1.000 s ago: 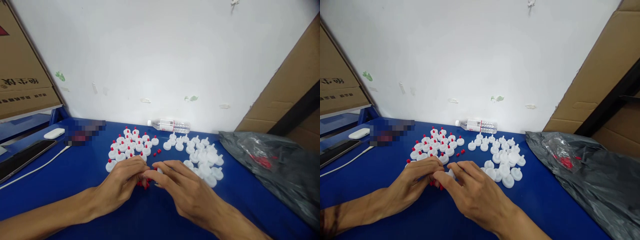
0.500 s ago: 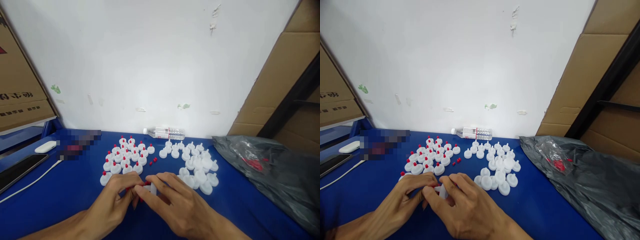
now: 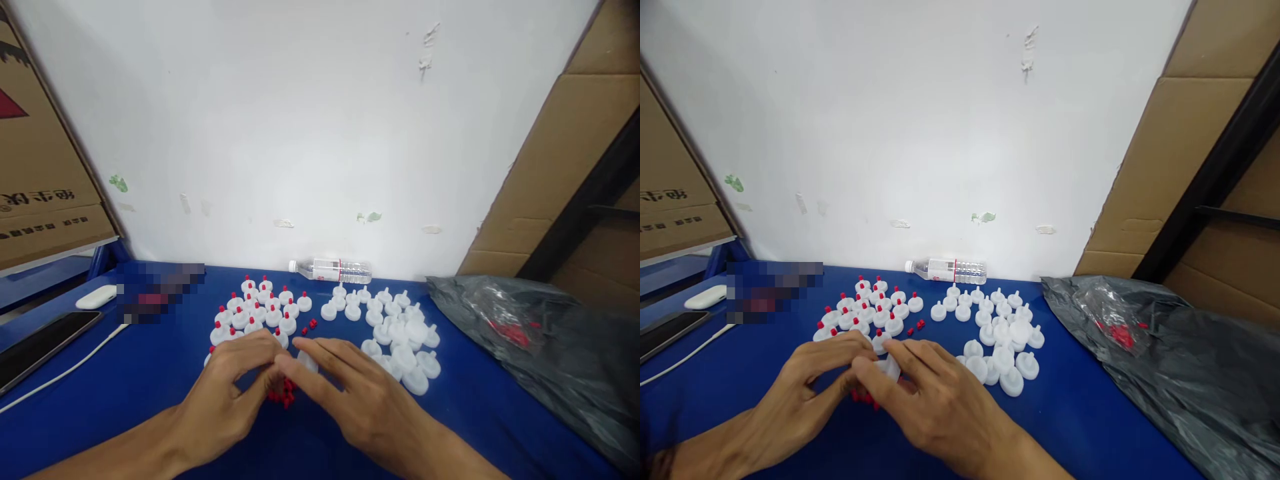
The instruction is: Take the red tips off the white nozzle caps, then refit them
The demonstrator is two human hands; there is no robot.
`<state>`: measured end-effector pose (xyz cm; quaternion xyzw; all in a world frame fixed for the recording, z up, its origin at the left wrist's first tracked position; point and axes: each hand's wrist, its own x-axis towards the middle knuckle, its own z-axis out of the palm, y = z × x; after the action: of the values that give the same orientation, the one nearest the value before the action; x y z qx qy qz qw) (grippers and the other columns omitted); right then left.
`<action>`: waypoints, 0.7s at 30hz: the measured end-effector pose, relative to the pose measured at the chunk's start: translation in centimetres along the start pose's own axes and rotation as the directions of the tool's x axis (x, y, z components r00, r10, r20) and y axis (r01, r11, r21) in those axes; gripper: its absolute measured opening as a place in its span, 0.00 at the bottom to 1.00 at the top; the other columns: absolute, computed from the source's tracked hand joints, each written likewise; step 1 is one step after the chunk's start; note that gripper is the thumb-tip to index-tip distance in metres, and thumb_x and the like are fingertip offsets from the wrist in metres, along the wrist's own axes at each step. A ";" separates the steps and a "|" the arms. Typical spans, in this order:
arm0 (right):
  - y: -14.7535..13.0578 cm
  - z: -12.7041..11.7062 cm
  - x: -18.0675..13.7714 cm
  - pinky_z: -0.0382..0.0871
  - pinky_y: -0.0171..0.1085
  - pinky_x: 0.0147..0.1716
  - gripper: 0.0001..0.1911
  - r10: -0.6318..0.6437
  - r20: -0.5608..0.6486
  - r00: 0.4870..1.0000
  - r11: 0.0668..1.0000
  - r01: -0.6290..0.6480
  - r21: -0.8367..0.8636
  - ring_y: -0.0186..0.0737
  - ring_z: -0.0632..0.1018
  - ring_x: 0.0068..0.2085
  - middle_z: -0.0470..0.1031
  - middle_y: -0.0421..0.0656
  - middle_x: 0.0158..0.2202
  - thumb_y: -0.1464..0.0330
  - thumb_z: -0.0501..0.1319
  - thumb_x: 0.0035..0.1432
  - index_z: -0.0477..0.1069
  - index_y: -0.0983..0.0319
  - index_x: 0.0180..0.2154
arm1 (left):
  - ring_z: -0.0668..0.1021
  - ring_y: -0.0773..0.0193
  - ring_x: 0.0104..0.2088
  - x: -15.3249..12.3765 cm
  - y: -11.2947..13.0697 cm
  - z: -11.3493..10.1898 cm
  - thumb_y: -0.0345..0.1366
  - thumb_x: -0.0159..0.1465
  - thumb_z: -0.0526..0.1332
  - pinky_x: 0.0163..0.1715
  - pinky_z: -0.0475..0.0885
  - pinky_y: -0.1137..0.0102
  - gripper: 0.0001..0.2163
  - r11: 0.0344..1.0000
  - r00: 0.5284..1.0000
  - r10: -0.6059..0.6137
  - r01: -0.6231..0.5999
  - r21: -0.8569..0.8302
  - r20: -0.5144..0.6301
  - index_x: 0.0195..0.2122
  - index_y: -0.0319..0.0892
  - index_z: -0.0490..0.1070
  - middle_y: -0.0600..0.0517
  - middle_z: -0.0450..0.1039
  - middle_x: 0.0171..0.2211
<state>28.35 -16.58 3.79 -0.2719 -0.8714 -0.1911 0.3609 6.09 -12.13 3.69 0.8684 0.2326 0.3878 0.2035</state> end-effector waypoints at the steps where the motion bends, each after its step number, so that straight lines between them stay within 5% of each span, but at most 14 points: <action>1: 0.4 -0.1 0.0 0.75 0.41 0.56 0.21 0.010 0.007 1.000 1.000 -0.010 -0.002 0.42 0.77 0.57 0.77 0.52 0.56 0.77 0.55 0.70 0.67 0.65 0.62 | 0.75 0.65 0.29 0.2 -0.2 -0.2 0.30 0.71 0.57 0.30 0.72 0.71 0.10 1.000 0.999 0.023 -0.022 0.019 -0.033 0.32 0.42 0.73 0.53 0.74 0.28; 5: 2.4 -1.0 -0.5 0.70 0.52 0.61 0.20 0.153 0.046 0.987 0.984 -0.148 -0.101 0.47 0.75 0.60 0.75 0.53 0.60 0.68 0.56 0.72 0.66 0.64 0.63 | 0.75 0.63 0.34 0.7 -1.3 -0.4 0.28 0.71 0.62 0.34 0.73 0.70 0.08 0.985 0.986 0.122 -0.106 0.133 -0.118 0.49 0.44 0.76 0.51 0.76 0.34; 10: 5.4 -2.0 -1.6 0.65 0.61 0.61 0.17 0.416 0.148 0.897 0.895 -0.376 -0.239 0.53 0.73 0.61 0.77 0.50 0.58 0.66 0.50 0.75 0.75 0.60 0.53 | 0.74 0.61 0.43 0.6 -2.3 -0.3 0.25 0.72 0.57 0.44 0.72 0.65 0.14 0.963 0.990 0.140 -0.139 0.231 0.012 0.55 0.46 0.74 0.50 0.75 0.41; 16: 6.7 -1.7 -2.8 0.58 0.65 0.65 0.21 0.472 0.318 0.823 0.877 -0.402 -0.262 0.53 0.68 0.67 0.73 0.49 0.62 0.62 0.46 0.76 0.72 0.59 0.59 | 0.70 0.57 0.45 0.6 -2.7 -0.6 0.21 0.72 0.50 0.42 0.71 0.64 0.16 0.948 0.984 0.060 -0.109 0.298 0.170 0.52 0.44 0.72 0.47 0.72 0.43; 21: 6.2 -1.7 -2.7 0.55 0.65 0.66 0.20 0.456 0.311 0.834 0.887 -0.399 -0.232 0.51 0.68 0.67 0.73 0.47 0.63 0.61 0.47 0.76 0.73 0.56 0.58 | 0.68 0.53 0.45 0.6 -3.3 -0.8 0.17 0.65 0.50 0.40 0.71 0.61 0.18 0.896 0.974 0.003 -0.104 0.432 0.227 0.45 0.41 0.73 0.44 0.70 0.45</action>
<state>34.59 -13.54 3.81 -0.5178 -0.8211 -0.1208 0.2074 4.97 -9.02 2.77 0.9355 0.2662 0.2316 0.0154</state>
